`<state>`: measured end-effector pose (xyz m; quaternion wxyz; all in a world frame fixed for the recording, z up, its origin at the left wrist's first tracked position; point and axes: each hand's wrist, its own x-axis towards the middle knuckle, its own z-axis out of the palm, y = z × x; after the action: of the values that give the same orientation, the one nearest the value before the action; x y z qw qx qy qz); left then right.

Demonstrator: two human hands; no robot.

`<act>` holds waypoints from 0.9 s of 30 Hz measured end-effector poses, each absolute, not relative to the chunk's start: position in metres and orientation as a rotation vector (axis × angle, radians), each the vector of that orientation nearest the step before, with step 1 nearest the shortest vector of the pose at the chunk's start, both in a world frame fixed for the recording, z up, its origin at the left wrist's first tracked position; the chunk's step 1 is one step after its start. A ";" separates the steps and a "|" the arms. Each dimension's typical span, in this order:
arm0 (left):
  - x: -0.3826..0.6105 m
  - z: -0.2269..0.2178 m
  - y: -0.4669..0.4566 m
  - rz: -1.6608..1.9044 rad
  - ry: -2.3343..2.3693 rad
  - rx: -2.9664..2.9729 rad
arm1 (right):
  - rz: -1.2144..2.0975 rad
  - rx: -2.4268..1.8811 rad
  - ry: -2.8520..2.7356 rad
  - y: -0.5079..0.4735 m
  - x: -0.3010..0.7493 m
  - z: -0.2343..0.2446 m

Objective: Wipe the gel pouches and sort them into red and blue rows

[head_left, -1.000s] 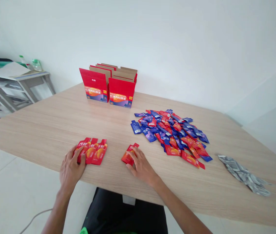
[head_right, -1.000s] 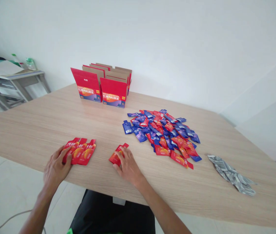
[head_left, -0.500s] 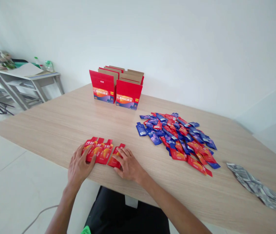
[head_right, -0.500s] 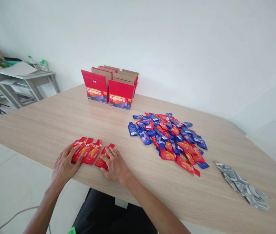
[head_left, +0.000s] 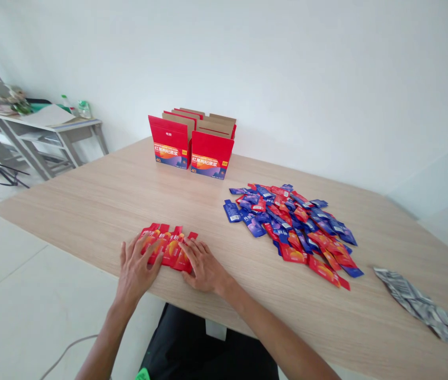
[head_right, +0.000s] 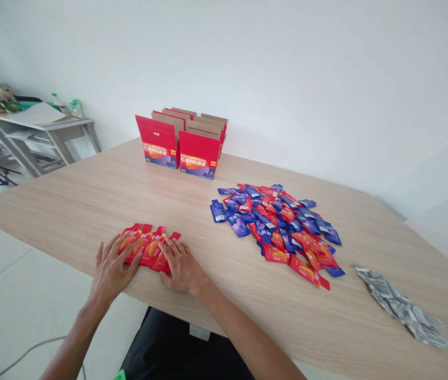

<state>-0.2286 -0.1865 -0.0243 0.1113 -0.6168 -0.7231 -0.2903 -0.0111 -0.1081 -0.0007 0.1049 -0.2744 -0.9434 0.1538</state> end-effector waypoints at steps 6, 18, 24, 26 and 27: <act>-0.230 -0.026 -0.184 -0.802 -2.145 -1.943 | 0.447 -0.762 -2.809 -0.105 -0.016 0.000; -0.269 -0.031 -0.184 -0.796 -2.298 -1.773 | 0.373 -0.718 -2.777 -0.109 -0.062 0.000; -0.284 -0.022 -0.185 -0.782 -2.338 -1.714 | 0.370 -0.752 -2.727 -0.123 -0.089 -0.004; -0.284 -0.020 -0.186 -0.763 -2.338 -1.711 | 0.375 -0.756 -2.728 -0.126 -0.091 -0.003; -0.283 -0.020 -0.186 -0.754 -2.333 -1.719 | 0.379 -0.755 -2.733 -0.126 -0.091 -0.003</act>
<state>-0.2834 -0.1861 -0.0195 0.0736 -0.5724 -0.7770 -0.2512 -0.0909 -0.1264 -0.0025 0.1401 -0.2614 -0.9460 0.1312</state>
